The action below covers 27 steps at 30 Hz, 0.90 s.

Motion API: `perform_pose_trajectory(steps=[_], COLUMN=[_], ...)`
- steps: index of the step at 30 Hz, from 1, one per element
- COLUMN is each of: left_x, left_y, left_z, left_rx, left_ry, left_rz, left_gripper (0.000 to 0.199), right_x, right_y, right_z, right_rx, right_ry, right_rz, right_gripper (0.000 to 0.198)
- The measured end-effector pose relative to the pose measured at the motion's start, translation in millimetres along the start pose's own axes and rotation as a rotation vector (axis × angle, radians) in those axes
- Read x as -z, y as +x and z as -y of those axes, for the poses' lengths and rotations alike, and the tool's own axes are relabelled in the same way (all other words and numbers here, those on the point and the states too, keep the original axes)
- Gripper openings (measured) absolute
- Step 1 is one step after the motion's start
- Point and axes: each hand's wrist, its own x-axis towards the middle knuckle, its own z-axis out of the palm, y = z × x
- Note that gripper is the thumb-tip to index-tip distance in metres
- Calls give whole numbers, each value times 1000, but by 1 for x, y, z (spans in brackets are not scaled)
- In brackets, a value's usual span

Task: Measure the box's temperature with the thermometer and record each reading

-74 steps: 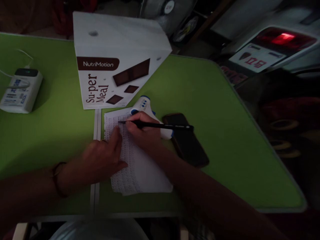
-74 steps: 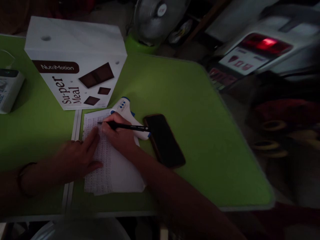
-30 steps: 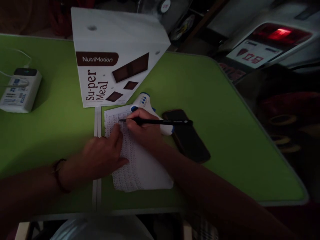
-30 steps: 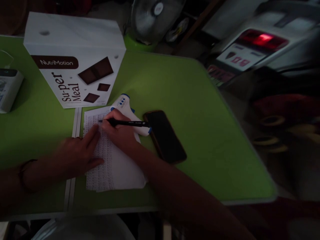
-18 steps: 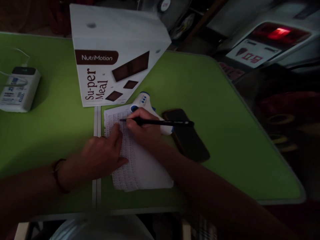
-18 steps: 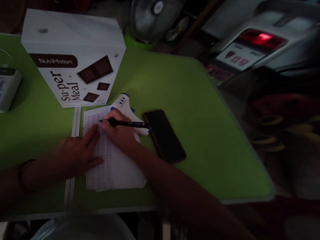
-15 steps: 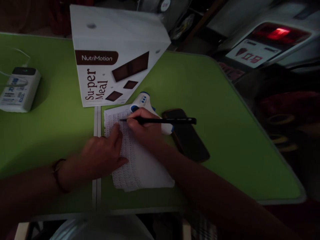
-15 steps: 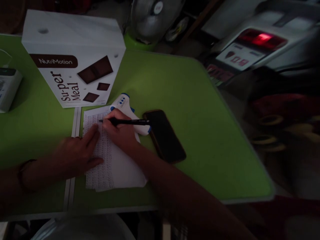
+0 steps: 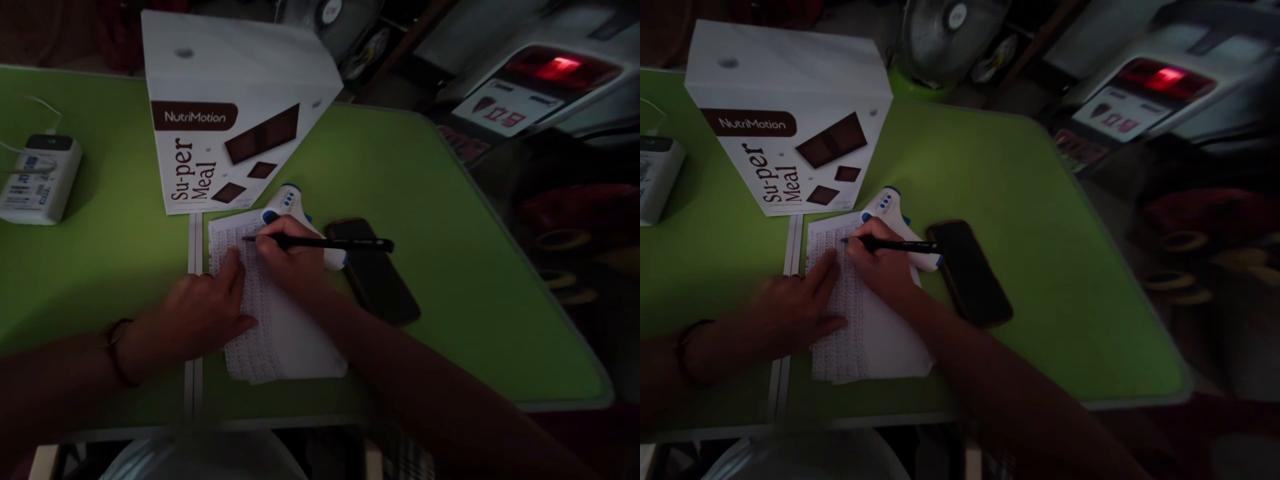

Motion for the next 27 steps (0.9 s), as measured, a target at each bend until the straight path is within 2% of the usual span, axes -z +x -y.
perform_pose_trajectory(steps=[5, 8, 12, 20, 27], left_x=[-3, -2, 1, 2, -1], left_y=[0, -1, -2, -1, -2], left_z=[-2, -2, -2, -2, -2], left_rx=[-14, -19, -25, -23, -20], left_ry=[0, -1, 11, 18, -9], left_rz=[-66, -55, -37, -29, -80], left_gripper=[62, 58, 60, 61, 61], right_x=[0, 0, 0, 1, 1], right_y=[0, 0, 0, 1, 2], right_z=[0, 0, 0, 2, 5], right_rx=[0, 0, 4, -8, -15], right_ry=[-46, -35, -12, -44, -25], right_rz=[31, 21, -11, 87, 102], right_gripper=[9, 9, 8, 7, 7])
